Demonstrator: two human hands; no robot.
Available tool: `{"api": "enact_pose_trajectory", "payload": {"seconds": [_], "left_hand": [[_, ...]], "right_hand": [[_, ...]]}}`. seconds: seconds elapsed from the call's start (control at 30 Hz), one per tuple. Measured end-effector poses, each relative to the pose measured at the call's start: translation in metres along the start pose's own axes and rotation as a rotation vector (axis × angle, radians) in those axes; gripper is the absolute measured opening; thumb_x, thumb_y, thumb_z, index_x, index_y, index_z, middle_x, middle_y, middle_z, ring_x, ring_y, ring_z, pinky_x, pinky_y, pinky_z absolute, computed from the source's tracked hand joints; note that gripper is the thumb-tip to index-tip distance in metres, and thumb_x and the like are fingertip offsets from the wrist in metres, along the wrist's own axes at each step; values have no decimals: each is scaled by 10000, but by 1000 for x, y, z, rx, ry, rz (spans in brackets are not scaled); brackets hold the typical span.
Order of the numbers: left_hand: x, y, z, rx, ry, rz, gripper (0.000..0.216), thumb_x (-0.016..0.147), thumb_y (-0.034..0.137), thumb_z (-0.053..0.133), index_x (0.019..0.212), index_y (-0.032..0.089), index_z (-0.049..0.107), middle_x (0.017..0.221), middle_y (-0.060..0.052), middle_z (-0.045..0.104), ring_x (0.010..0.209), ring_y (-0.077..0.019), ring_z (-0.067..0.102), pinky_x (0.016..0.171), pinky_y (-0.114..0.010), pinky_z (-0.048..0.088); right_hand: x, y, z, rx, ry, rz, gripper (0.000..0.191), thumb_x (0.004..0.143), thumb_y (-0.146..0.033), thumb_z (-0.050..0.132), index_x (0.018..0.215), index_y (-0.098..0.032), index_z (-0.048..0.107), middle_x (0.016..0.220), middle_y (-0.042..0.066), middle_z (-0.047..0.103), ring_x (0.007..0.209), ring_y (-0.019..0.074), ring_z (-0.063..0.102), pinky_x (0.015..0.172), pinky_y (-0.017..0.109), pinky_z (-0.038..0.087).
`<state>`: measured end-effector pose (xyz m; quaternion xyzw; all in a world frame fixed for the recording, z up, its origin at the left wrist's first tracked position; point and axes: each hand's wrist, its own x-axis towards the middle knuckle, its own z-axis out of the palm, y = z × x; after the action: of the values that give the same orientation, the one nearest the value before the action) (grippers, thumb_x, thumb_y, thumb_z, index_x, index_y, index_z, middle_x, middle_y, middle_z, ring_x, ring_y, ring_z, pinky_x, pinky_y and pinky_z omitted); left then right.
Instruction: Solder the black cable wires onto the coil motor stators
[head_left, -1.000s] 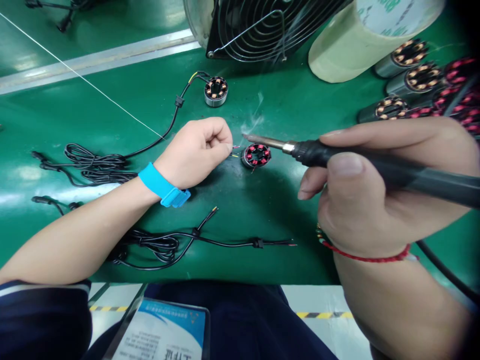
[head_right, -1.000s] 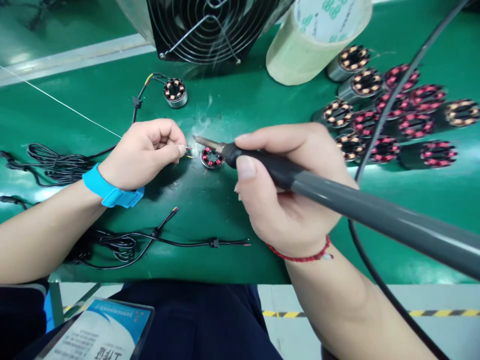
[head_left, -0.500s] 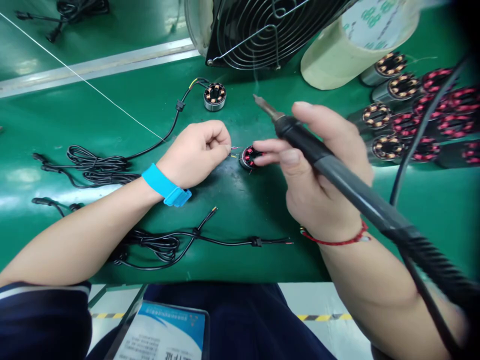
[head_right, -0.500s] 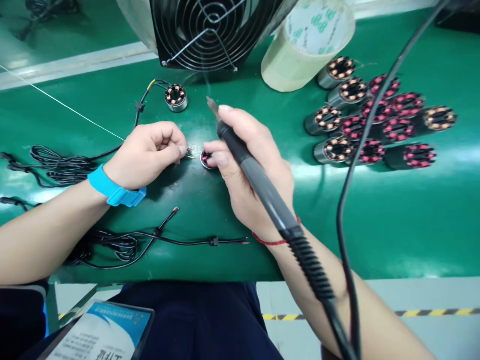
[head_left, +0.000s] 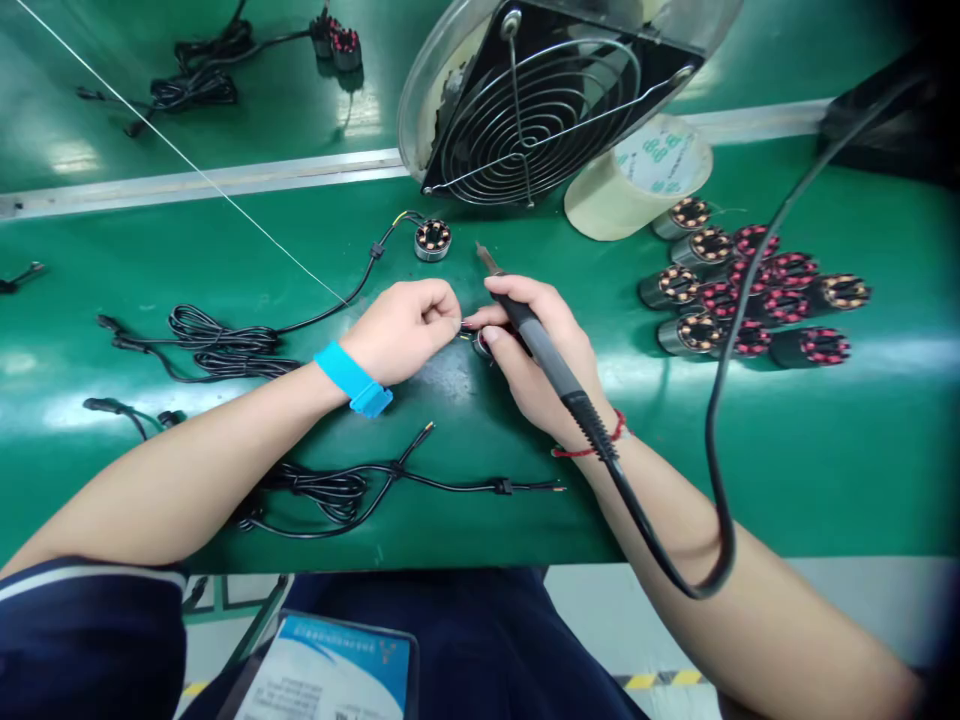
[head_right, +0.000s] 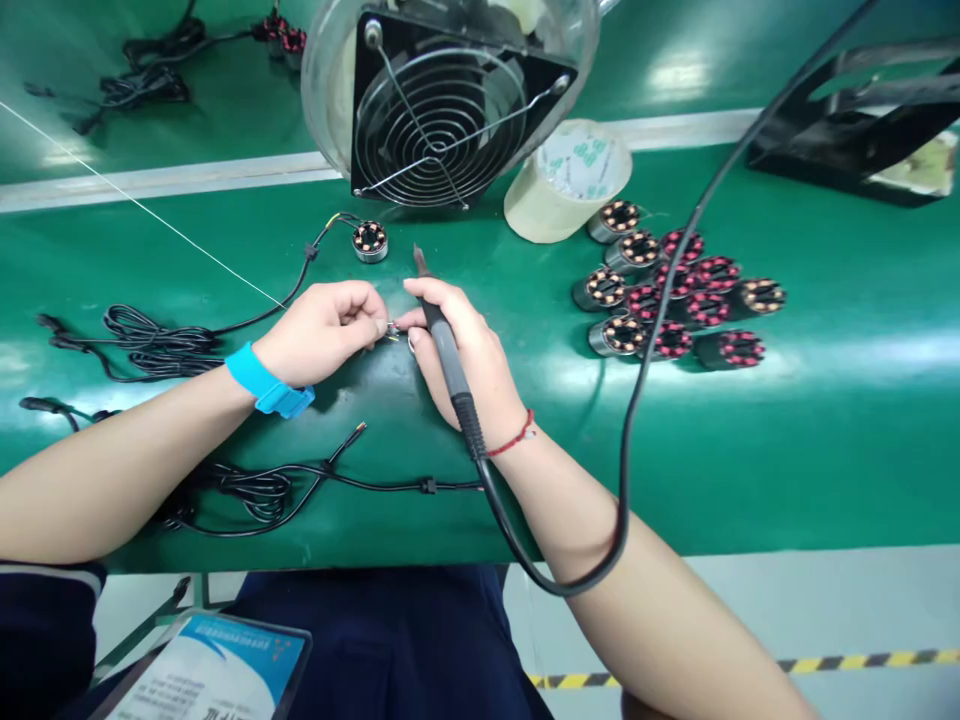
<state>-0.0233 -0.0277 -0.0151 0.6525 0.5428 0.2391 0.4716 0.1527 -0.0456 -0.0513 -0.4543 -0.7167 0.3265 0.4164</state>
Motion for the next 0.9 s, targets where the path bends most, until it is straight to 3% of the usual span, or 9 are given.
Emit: {"api": "enact_pose_trajectory", "payload": {"seconds": [0.13, 0.27, 0.47, 0.7, 0.9], "left_hand": [[-1, 3, -1, -55, -41, -19, 118, 765, 68, 525, 682, 149, 545, 578, 46, 516, 552, -72, 452, 558, -236, 354], [-3, 7, -2, -135, -26, -17, 109, 789, 68, 501, 732, 150, 545, 604, 34, 560, 580, -74, 504, 598, -235, 399], [-4, 4, -2, -111, -30, -3, 121, 763, 57, 492, 736, 175, 496, 607, 31, 578, 575, -87, 520, 563, -238, 385], [-6, 4, -4, -45, 4, 168, 108, 769, 71, 511, 730, 171, 511, 667, 40, 547, 582, -74, 466, 577, -232, 383], [-10, 7, -8, 126, 8, 318, 82, 804, 129, 544, 766, 163, 608, 812, 6, 640, 767, -111, 561, 747, -254, 447]], "right_hand": [[-2, 1, -1, -5, 27, 5, 431, 822, -114, 557, 1211, -296, 521, 951, -20, 708, 855, 162, 683, 898, 397, 551], [-5, -3, -4, -96, 106, -125, 484, 799, -113, 598, 1229, -314, 504, 845, -27, 664, 859, 190, 643, 921, 436, 519], [-6, -6, -1, -123, 61, -185, 456, 828, -140, 578, 1241, -296, 467, 842, -30, 645, 816, 186, 622, 855, 434, 506], [-5, -6, 2, -57, 100, -133, 468, 785, -126, 593, 1198, -320, 488, 859, -32, 648, 898, 195, 649, 928, 435, 504], [-4, -3, 2, 64, 101, -133, 495, 777, -130, 604, 1223, -308, 482, 801, -63, 623, 734, 148, 631, 873, 387, 543]]}}
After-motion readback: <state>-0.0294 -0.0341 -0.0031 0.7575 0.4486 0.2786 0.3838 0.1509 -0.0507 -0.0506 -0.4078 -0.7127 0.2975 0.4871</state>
